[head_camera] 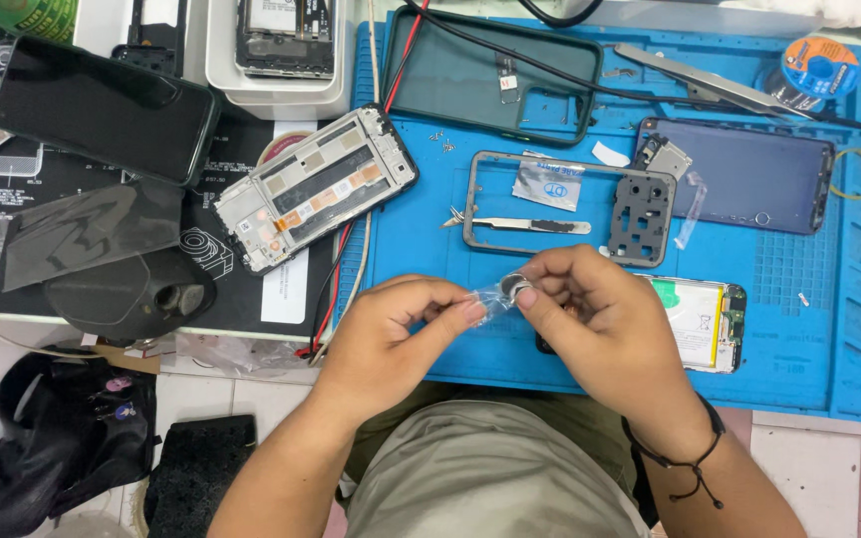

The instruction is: The person works at a repair bench reassembling a smartphone. They peel protective film and adhesive pieces, fit a small component into the phone's midframe, press parts into place, and handle the frame, battery and camera module while aligning internal parts by hand.

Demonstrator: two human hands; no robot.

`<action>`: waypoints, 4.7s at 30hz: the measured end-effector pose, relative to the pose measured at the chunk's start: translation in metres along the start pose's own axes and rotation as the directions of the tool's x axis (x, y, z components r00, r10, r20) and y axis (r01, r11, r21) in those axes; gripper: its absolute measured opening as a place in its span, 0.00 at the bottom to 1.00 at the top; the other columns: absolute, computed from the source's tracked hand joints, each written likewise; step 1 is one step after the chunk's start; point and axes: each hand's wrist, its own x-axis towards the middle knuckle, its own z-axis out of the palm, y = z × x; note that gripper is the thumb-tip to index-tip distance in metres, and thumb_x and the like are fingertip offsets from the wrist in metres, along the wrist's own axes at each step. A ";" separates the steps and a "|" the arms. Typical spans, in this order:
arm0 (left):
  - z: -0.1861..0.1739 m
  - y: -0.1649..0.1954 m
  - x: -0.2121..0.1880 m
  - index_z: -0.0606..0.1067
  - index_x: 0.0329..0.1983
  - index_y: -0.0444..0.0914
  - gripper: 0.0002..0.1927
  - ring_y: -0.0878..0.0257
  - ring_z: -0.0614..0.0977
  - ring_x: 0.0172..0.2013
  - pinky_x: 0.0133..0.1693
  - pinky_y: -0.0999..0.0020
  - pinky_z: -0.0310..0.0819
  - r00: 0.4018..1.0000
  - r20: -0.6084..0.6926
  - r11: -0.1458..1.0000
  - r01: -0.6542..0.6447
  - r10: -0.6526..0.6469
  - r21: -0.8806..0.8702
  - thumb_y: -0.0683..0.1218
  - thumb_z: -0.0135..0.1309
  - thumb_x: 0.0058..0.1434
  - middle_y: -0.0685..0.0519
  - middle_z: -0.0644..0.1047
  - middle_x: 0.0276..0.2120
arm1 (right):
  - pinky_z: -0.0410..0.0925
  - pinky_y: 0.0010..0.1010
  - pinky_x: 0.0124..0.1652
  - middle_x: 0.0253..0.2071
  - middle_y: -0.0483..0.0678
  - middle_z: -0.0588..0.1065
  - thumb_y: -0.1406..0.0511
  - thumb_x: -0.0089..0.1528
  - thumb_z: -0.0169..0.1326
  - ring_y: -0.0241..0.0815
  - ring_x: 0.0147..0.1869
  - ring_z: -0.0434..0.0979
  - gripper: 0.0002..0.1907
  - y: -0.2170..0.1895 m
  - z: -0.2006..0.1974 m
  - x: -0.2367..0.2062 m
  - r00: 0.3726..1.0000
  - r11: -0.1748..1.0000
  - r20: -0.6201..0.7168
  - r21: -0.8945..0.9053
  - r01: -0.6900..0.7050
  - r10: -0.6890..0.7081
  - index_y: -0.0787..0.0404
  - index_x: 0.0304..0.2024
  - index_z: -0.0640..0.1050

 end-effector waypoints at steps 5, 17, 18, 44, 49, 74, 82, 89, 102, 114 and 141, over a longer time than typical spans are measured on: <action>0.006 -0.001 0.000 0.82 0.38 0.34 0.07 0.69 0.82 0.31 0.35 0.75 0.76 0.996 -0.092 1.000 0.005 -0.003 0.017 0.43 0.64 0.60 0.52 0.83 0.31 | 0.73 0.27 0.46 0.48 0.55 0.78 0.71 0.60 0.63 0.41 0.47 0.81 0.20 -0.010 0.011 -0.008 0.836 0.761 -0.099 -0.482 0.435 -0.540 0.69 0.53 0.75; -0.004 -0.008 -0.012 0.83 0.40 0.31 0.08 0.71 0.81 0.36 0.38 0.76 0.75 0.992 0.059 0.974 0.124 -0.114 -0.191 0.42 0.61 0.64 0.53 0.84 0.36 | 0.77 0.27 0.40 0.40 0.48 0.82 0.70 0.56 0.64 0.38 0.45 0.87 0.23 -0.021 0.021 -0.012 0.937 0.903 0.110 -0.250 0.348 -0.331 0.64 0.54 0.75; -0.004 -0.008 -0.013 0.83 0.41 0.31 0.08 0.71 0.81 0.35 0.37 0.76 0.75 0.989 0.058 0.970 0.146 -0.137 -0.196 0.42 0.61 0.64 0.53 0.84 0.36 | 0.76 0.28 0.38 0.39 0.48 0.83 0.70 0.56 0.64 0.39 0.43 0.87 0.23 -0.020 0.022 -0.013 0.941 0.891 0.088 -0.304 0.338 -0.327 0.64 0.54 0.76; -0.008 -0.017 0.009 0.79 0.53 0.23 0.18 0.63 0.83 0.38 0.42 0.69 0.79 0.968 -0.145 0.888 0.121 -0.204 -0.443 0.43 0.59 0.66 0.45 0.83 0.39 | 0.72 0.42 0.54 0.42 0.44 0.79 0.71 0.56 0.62 0.42 0.47 0.79 0.06 -0.006 0.042 -0.003 0.592 0.404 0.228 -0.542 0.737 -0.773 0.59 0.36 0.81; -0.006 -0.007 0.000 0.79 0.53 0.29 0.17 0.68 0.84 0.40 0.44 0.74 0.80 0.966 -0.136 0.913 0.156 -0.222 -0.378 0.44 0.57 0.65 0.51 0.84 0.40 | 0.73 0.43 0.57 0.44 0.47 0.79 0.73 0.55 0.61 0.47 0.49 0.80 0.10 0.000 0.039 -0.004 0.645 0.484 0.151 -0.539 0.689 -0.749 0.61 0.39 0.81; -0.041 0.044 0.009 0.80 0.39 0.36 0.05 0.54 0.81 0.38 0.41 0.62 0.74 0.946 0.033 0.791 -0.287 0.321 0.541 0.43 0.60 0.65 0.50 0.80 0.35 | 0.73 0.37 0.44 0.44 0.54 0.80 0.72 0.61 0.58 0.53 0.47 0.82 0.13 -0.018 0.015 0.007 0.850 0.733 0.131 -0.451 0.509 -0.509 0.64 0.49 0.80; -0.044 0.033 -0.003 0.81 0.45 0.35 0.12 0.56 0.83 0.34 0.39 0.63 0.75 0.957 -0.180 0.824 -0.090 0.226 0.559 0.43 0.62 0.60 0.49 0.81 0.32 | 0.70 0.41 0.45 0.39 0.51 0.80 0.70 0.59 0.59 0.54 0.43 0.79 0.10 -0.022 0.005 0.012 0.834 0.639 0.245 -0.548 0.540 -0.494 0.62 0.44 0.81; -0.032 0.024 -0.007 0.83 0.44 0.37 0.13 0.51 0.78 0.49 0.51 0.60 0.72 0.877 -0.193 0.676 -0.181 0.439 0.714 0.44 0.68 0.57 0.47 0.80 0.45 | 0.70 0.43 0.43 0.38 0.50 0.80 0.67 0.58 0.61 0.53 0.40 0.79 0.09 -0.033 -0.006 0.007 0.805 0.589 0.378 -0.550 0.592 -0.457 0.61 0.41 0.81; -0.029 0.036 -0.046 0.81 0.43 0.35 0.16 0.54 0.78 0.46 0.43 0.65 0.72 0.869 -0.322 0.799 -0.128 0.376 0.588 0.41 0.69 0.52 0.48 0.80 0.47 | 0.65 0.43 0.48 0.36 0.46 0.76 0.65 0.55 0.64 0.51 0.42 0.76 0.08 -0.027 -0.064 0.025 0.785 0.289 0.351 -0.789 0.541 -0.511 0.58 0.36 0.82; -0.012 0.065 -0.021 0.78 0.51 0.39 0.27 0.45 0.74 0.54 0.57 0.53 0.68 0.844 -0.020 0.626 -0.381 0.536 0.680 0.50 0.73 0.49 0.46 0.74 0.54 | 0.64 0.41 0.55 0.40 0.46 0.70 0.68 0.56 0.55 0.48 0.43 0.71 0.10 -0.043 -0.055 0.015 0.695 -0.106 0.538 -0.820 0.562 -0.476 0.56 0.41 0.77; -0.032 -0.004 -0.066 0.46 0.80 0.35 0.53 0.43 0.77 0.54 0.55 0.47 0.75 0.993 0.017 0.632 -0.060 0.116 -0.773 0.48 0.62 0.56 0.35 0.68 0.59 | 0.68 0.44 0.42 0.30 0.47 0.76 0.67 0.51 0.59 0.52 0.39 0.78 0.07 -0.046 0.021 0.059 0.572 0.293 0.702 -0.491 0.820 -0.425 0.56 0.32 0.79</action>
